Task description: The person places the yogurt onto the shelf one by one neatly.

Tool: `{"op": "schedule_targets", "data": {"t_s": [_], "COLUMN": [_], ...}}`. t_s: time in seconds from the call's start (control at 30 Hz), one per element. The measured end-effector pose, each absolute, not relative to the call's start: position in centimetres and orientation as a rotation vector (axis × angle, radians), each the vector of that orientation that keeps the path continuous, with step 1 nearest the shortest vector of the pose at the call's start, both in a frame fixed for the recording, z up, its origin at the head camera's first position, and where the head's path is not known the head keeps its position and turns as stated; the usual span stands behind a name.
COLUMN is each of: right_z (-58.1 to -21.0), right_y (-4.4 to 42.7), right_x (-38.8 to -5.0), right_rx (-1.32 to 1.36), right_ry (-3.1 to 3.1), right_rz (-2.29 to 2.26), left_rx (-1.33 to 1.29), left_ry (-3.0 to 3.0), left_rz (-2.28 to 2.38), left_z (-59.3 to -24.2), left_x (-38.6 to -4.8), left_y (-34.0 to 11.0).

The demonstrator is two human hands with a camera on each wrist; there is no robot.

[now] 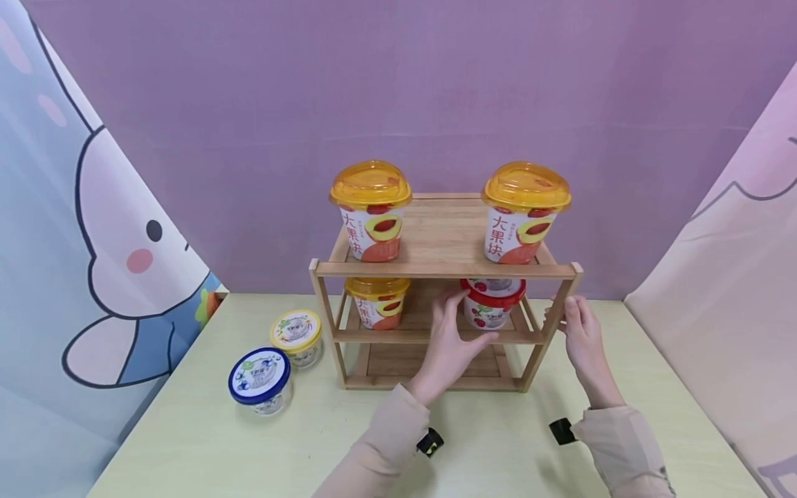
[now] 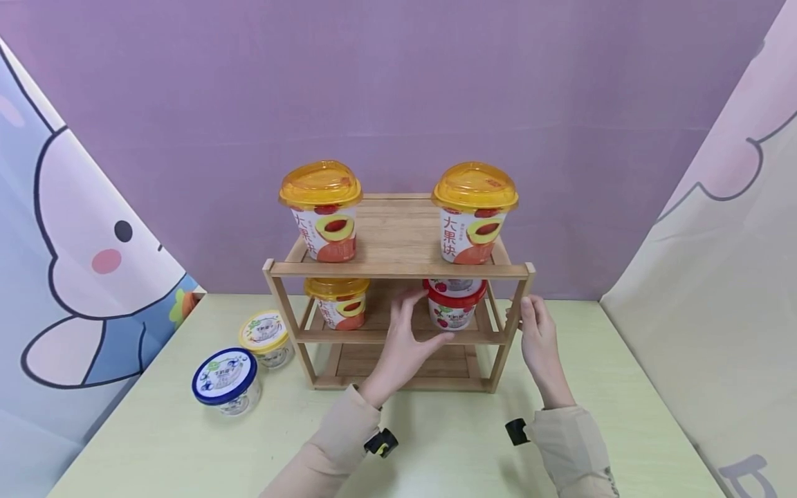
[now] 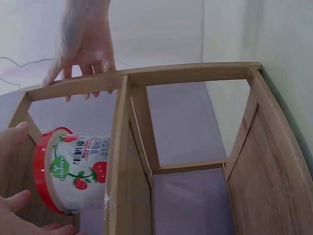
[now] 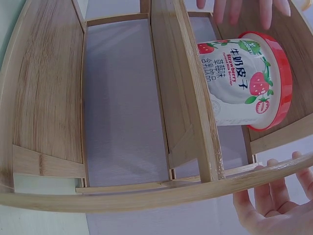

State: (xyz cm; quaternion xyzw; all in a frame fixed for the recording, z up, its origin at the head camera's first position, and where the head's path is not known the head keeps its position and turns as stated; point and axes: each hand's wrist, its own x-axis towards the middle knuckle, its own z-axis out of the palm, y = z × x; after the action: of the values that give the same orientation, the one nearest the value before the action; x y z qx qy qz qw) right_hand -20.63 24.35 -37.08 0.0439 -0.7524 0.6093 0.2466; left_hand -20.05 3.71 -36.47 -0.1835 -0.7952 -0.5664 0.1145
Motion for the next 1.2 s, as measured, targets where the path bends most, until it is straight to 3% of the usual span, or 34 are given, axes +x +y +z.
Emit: {"op": "schedule_targets", "data": {"t_s": [1.2], "right_z": [-37.0], "right_y": [24.3], "right_x": [-20.5], "right_rx": [0.083], "right_ry": [-2.073], "right_rz": [1.66], "left_rx": [-0.76], "left_ry": [-2.438], "left_rz": [-1.142], "left_z": [-38.5], "left_x": [-14.9], "left_y": [-6.9]}}
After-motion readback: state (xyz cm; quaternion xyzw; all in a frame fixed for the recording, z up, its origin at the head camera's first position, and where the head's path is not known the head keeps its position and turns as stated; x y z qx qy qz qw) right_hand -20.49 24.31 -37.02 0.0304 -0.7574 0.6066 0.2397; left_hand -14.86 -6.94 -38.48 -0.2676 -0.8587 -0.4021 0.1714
